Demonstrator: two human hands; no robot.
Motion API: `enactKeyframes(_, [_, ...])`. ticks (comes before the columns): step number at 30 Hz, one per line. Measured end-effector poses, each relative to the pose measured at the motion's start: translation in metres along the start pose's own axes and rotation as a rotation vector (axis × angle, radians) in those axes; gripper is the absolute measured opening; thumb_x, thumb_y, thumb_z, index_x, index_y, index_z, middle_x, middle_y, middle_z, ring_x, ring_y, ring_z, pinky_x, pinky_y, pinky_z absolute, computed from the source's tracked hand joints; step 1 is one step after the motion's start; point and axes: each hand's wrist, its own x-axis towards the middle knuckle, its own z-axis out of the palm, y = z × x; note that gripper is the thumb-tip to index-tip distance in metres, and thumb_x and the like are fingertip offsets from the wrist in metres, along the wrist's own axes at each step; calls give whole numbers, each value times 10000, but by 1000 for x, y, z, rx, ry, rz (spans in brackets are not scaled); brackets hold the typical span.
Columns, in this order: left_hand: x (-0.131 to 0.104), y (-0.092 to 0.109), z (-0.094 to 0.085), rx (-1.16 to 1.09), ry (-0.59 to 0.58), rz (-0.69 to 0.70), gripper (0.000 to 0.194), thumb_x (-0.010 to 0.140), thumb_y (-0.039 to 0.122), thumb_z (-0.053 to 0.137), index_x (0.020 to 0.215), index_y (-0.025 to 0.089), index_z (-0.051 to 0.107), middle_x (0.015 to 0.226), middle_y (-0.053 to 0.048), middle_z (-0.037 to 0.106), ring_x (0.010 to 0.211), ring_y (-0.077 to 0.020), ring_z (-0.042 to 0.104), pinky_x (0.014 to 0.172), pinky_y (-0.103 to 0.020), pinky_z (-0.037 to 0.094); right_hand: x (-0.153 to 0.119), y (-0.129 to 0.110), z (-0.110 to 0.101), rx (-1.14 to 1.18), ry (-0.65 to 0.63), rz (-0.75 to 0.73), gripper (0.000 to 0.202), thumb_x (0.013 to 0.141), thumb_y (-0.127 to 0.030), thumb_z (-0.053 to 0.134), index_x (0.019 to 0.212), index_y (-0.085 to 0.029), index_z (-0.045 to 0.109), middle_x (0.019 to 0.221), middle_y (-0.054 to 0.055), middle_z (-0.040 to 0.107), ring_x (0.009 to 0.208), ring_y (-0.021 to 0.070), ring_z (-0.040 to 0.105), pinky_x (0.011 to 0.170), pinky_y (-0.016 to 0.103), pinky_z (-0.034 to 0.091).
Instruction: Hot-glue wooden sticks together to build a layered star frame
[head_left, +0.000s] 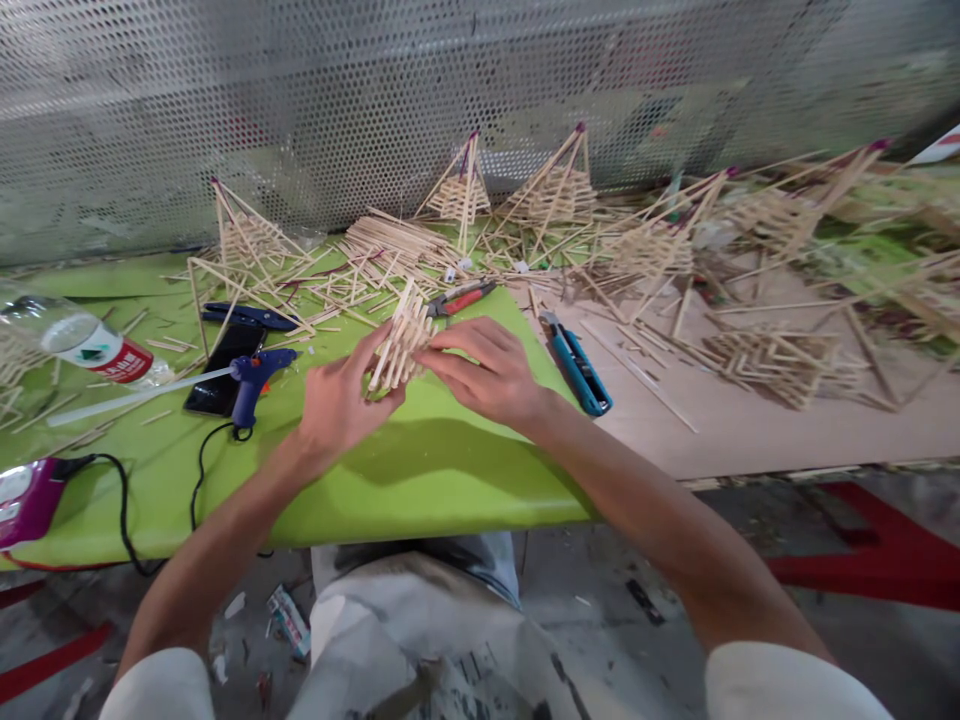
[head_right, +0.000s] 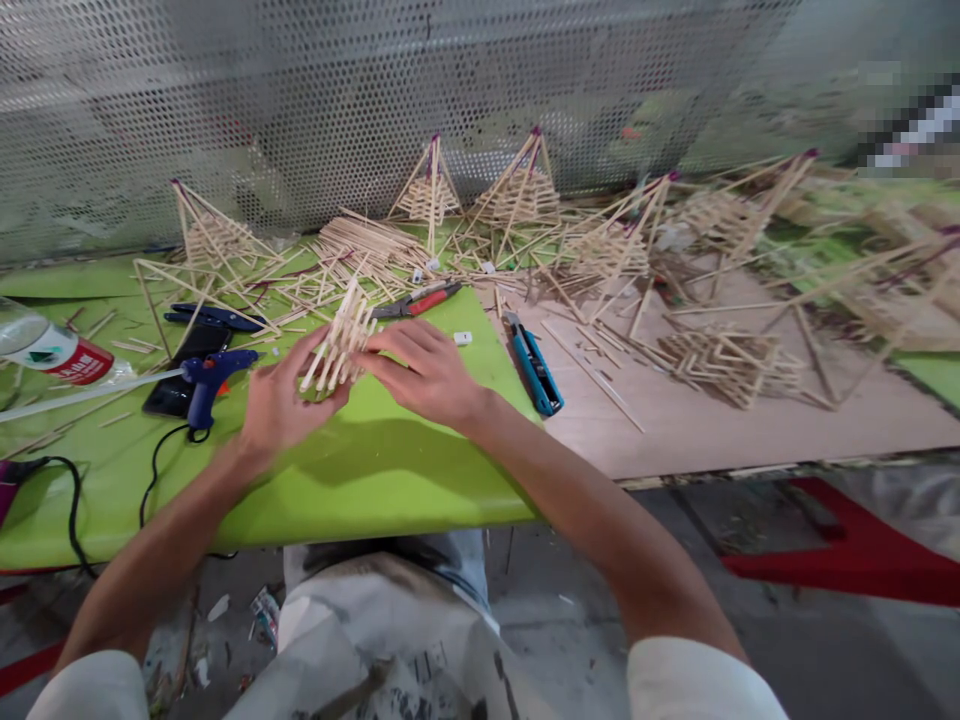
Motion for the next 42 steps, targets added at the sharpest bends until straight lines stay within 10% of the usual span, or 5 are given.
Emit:
enactKeyframes(11, [0, 0, 1, 143, 28, 59, 628, 810, 308, 751, 1427, 219, 676, 943, -17, 851, 675, -178, 779, 619, -243, 580, 0, -2, 3, -17, -75, -15, 202, 1081, -177, 545, 1065, -272, 723, 1087, 49, 741, 973, 193, 656, 814, 385, 510])
enactKeyframes(24, [0, 4, -4, 96, 36, 36, 559, 841, 349, 729, 1381, 208, 699, 918, -14, 836, 687, -169, 759, 636, -246, 578, -9, 44, -2, -35, 106, 386, 231, 1127, -335, 412, 1026, -246, 600, 959, 87, 639, 910, 250, 602, 819, 431, 492])
enactKeyframes(34, [0, 7, 2, 116, 118, 109, 493, 845, 275, 684, 1331, 218, 738, 967, -31, 846, 780, -189, 799, 725, -265, 609, 15, -26, 0, 225, 128, 342, 139, 1018, -348, 705, 1120, -257, 733, 999, 76, 775, 906, 222, 736, 795, 384, 614])
enactKeyframes(42, [1, 5, 3, 262, 87, 206, 492, 902, 274, 632, 1379, 203, 725, 902, -41, 834, 766, -200, 787, 706, -298, 587, 19, -35, -3, 279, 171, 469, 29, 992, -263, 731, 990, -254, 759, 889, 32, 785, 760, 179, 723, 700, 338, 596])
